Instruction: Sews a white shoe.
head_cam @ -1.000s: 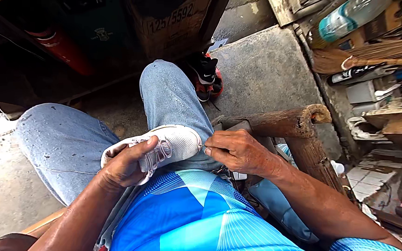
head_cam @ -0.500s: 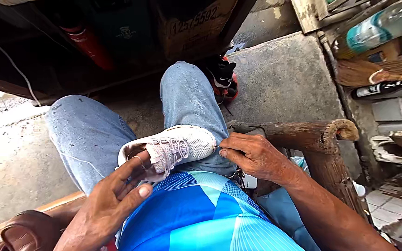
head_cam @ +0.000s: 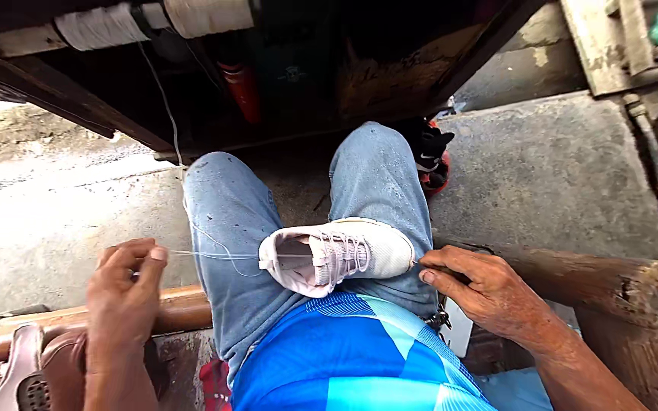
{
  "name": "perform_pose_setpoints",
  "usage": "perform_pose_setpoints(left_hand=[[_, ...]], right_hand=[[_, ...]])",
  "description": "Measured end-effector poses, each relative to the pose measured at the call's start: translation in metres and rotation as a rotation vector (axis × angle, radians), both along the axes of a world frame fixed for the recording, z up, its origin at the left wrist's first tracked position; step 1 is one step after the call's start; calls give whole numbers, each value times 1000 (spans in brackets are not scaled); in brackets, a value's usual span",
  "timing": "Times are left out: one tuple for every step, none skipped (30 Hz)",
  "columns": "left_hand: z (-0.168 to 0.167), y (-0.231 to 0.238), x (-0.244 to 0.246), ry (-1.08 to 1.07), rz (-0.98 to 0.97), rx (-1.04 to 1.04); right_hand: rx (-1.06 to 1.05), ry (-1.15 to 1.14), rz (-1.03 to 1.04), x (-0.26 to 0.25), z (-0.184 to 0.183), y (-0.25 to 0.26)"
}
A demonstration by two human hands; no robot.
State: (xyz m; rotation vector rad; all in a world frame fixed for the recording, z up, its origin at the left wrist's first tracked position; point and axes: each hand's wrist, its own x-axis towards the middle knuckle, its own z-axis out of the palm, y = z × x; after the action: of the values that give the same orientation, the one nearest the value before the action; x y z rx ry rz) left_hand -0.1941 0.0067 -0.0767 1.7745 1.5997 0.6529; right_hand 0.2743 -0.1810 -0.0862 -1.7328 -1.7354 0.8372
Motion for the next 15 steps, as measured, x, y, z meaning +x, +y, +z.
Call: perform_pose_setpoints(left_hand=[[6, -1, 8, 132, -23, 27], [11, -4, 22, 170, -54, 45], [14, -9, 38, 146, -109, 56], [14, -14, 56, 83, -183, 56], [12, -18, 75, 25, -267, 45], [8, -21, 92, -14, -357, 27], [2, -23, 107, -20, -438, 13], [-5, -24, 116, 1, -505, 19], [-10, -24, 120, 32, -553, 32], [-12, -23, 120, 61, -585, 36], [-11, -22, 117, 82, -602, 30], [-9, -20, 111, 100, -608, 21], [-5, -19, 104, 118, -606, 8], [-1, -17, 95, 119, -604, -8], [2, -15, 84, 98, -614, -35]], right_hand=[[6, 6, 4, 0, -1, 1], [8, 17, 8, 1, -1, 2], [10, 28, 14, 1, -2, 3], [11, 33, 24, 3, -2, 3], [20, 36, 36, 4, -3, 4], [36, 34, 42, 5, -5, 4], [50, 27, 47, 6, -6, 4], [57, 23, 55, 7, -6, 3], [45, 23, 66, 7, -3, 4], [10, 29, 77, 7, 3, 3], [-28, 33, 85, 5, 9, 3], [-56, 34, 90, 5, 13, 3], [-72, 33, 95, 4, 15, 3], [-77, 38, 101, 3, 15, 3], [-83, 47, 107, 4, 15, 4]])
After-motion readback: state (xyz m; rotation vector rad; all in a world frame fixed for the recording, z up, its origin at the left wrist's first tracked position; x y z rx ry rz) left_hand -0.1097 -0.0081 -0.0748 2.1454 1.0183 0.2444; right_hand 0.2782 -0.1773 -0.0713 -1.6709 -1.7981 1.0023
